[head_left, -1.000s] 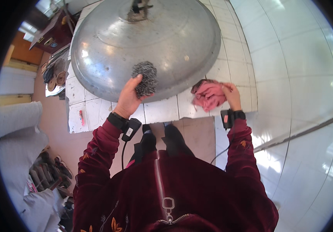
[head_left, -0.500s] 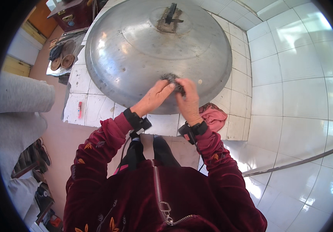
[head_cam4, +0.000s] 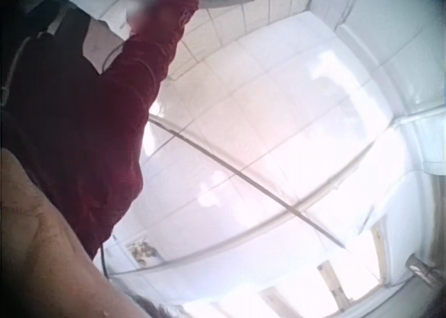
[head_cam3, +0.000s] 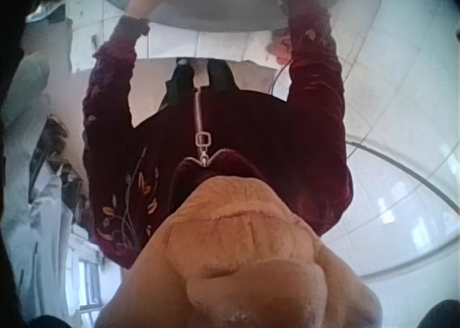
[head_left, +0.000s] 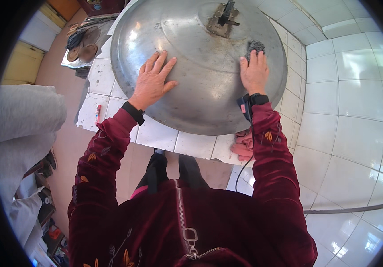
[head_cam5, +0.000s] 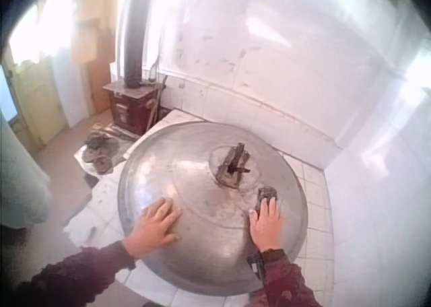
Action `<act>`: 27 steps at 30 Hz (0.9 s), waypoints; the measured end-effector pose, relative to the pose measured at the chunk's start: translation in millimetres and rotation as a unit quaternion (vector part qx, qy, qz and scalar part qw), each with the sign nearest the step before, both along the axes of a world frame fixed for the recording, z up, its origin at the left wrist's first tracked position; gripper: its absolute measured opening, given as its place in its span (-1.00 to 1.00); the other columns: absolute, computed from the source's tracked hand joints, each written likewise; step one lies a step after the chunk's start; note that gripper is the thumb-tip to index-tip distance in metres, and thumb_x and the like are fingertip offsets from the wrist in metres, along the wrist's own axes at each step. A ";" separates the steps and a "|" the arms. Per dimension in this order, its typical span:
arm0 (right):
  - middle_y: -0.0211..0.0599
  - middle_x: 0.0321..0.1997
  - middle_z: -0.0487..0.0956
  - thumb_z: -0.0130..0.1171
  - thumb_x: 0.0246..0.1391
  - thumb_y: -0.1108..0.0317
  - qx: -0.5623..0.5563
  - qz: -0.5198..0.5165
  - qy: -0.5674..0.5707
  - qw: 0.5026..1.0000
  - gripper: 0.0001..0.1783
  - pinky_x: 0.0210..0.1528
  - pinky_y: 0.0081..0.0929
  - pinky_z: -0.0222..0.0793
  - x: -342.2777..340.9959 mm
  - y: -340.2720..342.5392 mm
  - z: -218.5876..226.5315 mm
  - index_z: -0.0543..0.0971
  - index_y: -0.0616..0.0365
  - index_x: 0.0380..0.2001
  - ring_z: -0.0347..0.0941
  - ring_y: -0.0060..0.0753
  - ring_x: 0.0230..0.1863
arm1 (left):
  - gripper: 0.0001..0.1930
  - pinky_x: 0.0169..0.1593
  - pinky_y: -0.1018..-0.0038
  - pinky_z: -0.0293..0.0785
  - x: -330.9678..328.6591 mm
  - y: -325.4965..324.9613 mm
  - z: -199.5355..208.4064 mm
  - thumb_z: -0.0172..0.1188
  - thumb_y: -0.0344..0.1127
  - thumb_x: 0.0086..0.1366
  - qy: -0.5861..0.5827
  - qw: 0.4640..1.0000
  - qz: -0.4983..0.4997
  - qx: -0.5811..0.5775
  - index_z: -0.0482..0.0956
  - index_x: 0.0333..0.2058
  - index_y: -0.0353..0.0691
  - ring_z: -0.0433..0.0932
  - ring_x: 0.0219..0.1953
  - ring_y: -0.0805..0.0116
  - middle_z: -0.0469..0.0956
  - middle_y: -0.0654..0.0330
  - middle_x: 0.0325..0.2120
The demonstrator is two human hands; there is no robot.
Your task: The person scrubs the underside of a large metal lid with a steel wool pad and wipes it with a pink cloth. They alternate between scrubbing and wiping, then briefly handle a black cable before resuming scrubbing and wiping the lid.
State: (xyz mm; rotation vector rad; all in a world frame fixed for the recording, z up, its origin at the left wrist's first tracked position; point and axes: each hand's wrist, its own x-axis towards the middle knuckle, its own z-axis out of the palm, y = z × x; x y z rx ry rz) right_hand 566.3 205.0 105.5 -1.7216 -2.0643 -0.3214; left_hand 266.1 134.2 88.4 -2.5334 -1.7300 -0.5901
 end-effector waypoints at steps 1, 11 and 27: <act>0.11 0.28 0.28 0.04 0.15 0.03 0.015 -0.004 0.037 0.999 -0.37 0.25 0.01 0.10 -14.5 -0.8 -2.8 0.36 0.23 0.16 0.18 0.09 0.28 | -0.30 0.27 0.15 0.11 -0.2 0.3 0.4 0.18 0.06 0.20 -0.009 1.000 0.001 0.012 0.22 0.29 0.04 0.09 0.32 0.03 0.11 0.09 0.31; -0.07 -0.12 0.45 0.00 0.03 0.37 -0.001 0.053 -0.027 0.998 -0.65 -0.06 -0.08 0.34 0.2 6.5 34.0 0.49 0.23 -0.10 0.39 0.03 -0.10 | -0.31 0.25 0.14 0.13 -0.8 1.1 -0.6 0.18 0.10 0.19 -0.018 1.000 0.000 0.010 0.27 0.26 0.05 0.13 0.29 0.03 0.16 0.10 0.28; -0.13 -0.15 0.58 0.24 -0.06 0.34 0.013 0.098 0.129 0.987 -0.88 0.01 -0.13 0.28 1.8 13.3 16.7 0.59 0.13 -0.43 0.42 0.02 -0.10 | -0.30 0.27 0.14 0.07 -1.6 1.1 1.9 0.20 0.05 0.18 -0.035 0.999 0.000 -0.017 0.24 0.28 0.06 0.07 0.33 0.05 0.10 0.12 0.32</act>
